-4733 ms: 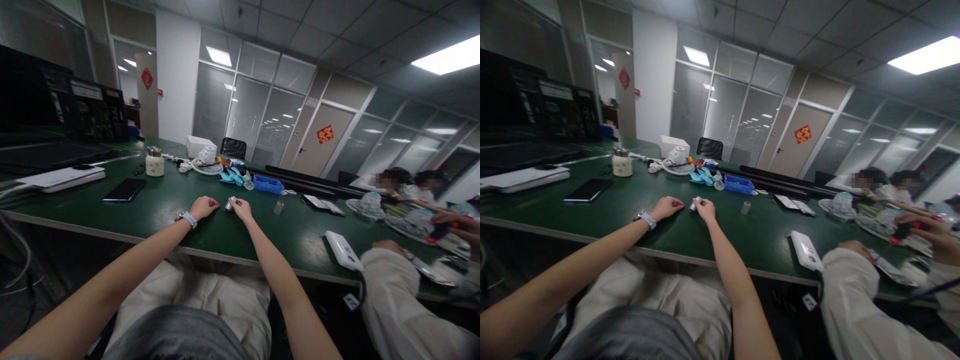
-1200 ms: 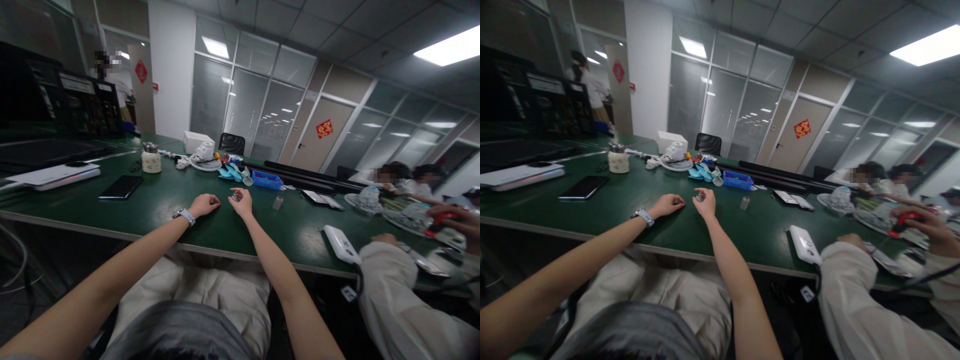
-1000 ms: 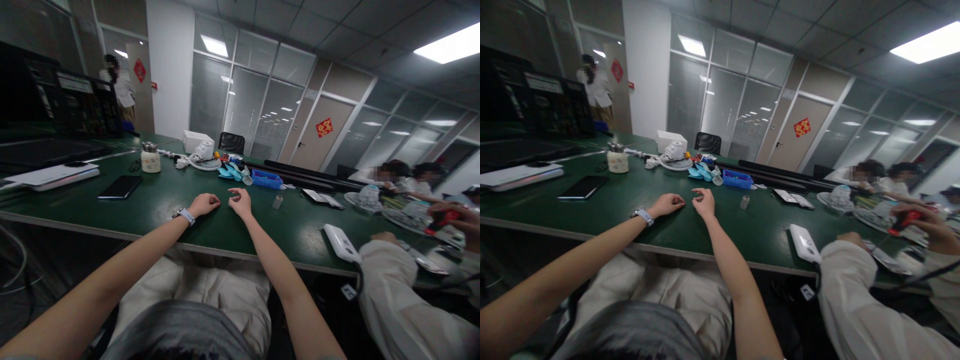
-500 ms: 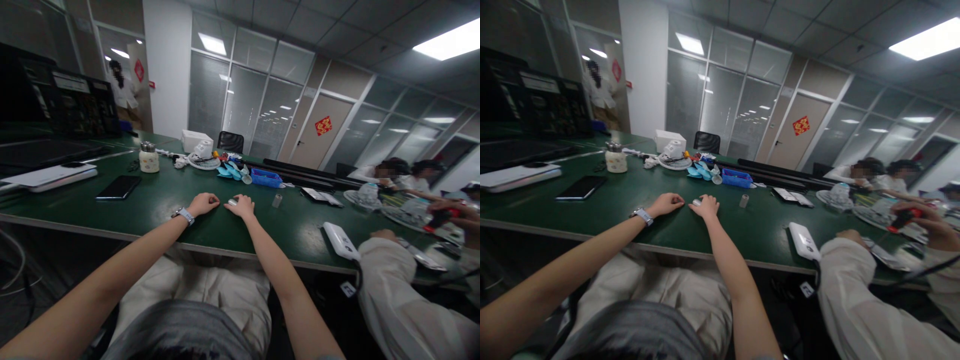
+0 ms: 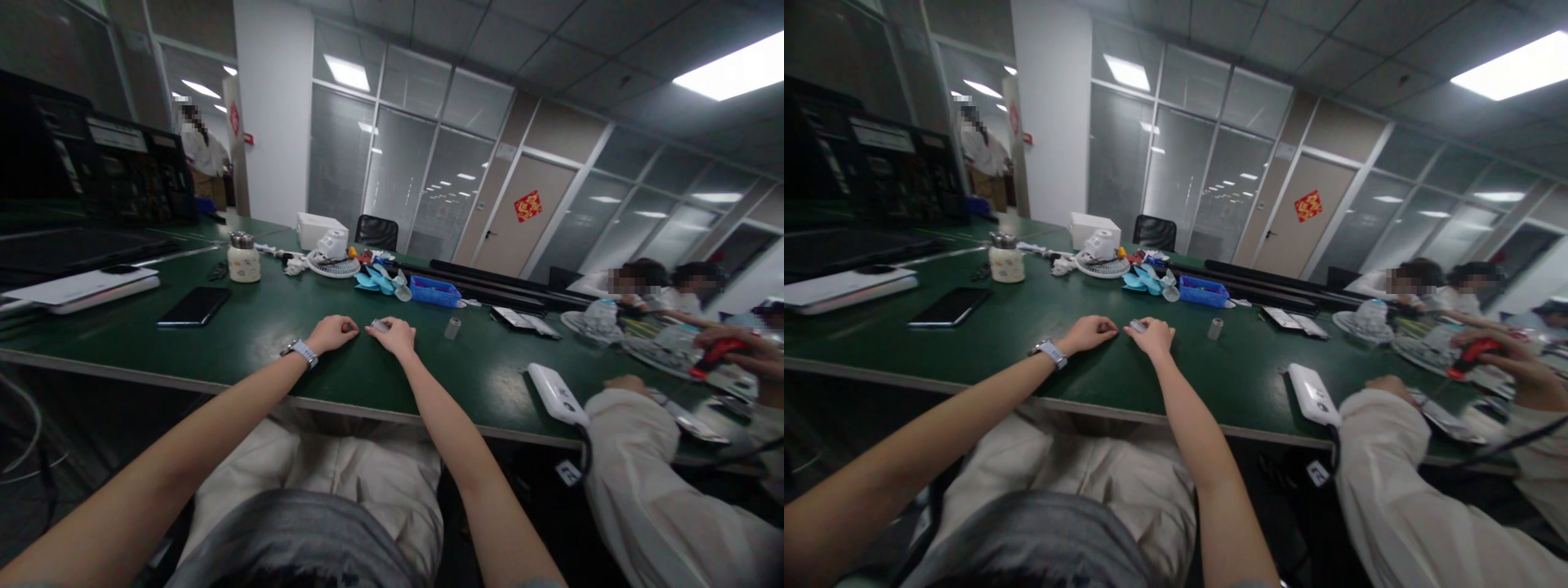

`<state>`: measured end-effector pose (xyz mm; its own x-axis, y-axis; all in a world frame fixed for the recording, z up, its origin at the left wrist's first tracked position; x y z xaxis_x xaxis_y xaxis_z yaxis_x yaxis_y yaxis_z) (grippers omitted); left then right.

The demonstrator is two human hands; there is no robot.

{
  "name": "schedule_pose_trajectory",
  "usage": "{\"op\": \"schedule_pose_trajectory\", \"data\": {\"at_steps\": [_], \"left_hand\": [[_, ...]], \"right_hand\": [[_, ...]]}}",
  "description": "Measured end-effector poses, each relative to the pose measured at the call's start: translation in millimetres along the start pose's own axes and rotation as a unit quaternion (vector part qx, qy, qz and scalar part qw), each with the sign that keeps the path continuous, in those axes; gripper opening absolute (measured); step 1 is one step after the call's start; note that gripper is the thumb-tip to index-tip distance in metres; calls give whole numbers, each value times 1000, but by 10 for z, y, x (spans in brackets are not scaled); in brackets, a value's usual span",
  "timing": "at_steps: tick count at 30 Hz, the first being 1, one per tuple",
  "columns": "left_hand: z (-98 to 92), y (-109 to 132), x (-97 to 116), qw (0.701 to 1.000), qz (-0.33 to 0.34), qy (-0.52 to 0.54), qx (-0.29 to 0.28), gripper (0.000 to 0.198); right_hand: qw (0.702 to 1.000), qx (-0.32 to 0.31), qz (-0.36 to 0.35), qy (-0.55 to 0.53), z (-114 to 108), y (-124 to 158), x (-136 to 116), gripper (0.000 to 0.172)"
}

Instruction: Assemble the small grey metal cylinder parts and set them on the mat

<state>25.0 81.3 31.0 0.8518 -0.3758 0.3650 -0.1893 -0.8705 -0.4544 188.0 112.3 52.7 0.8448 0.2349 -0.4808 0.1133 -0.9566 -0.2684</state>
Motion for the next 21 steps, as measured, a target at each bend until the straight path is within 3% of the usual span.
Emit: {"op": "schedule_pose_trajectory", "data": {"at_steps": [15,21], "left_hand": [[-2,5,9,1000,-3,-16,-9,31],[-10,6,-38,1000,-18,11,15,27]], "right_hand": [[988,-5,4,-156,39,-61,36,44],[984,-22,-15,-176,20,-19,-19,45]]}}
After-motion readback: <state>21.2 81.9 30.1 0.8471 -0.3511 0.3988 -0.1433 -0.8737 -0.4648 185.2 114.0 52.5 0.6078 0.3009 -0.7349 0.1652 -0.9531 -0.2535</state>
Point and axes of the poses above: each hand's wrist, its own y-axis away from the middle knuckle, its own z-axis out of the palm, x = y × z, the point moved 9 cm from there along -y, towards the middle knuckle, and after that the axes turned 11 degrees about z, right-handed, at the moved point
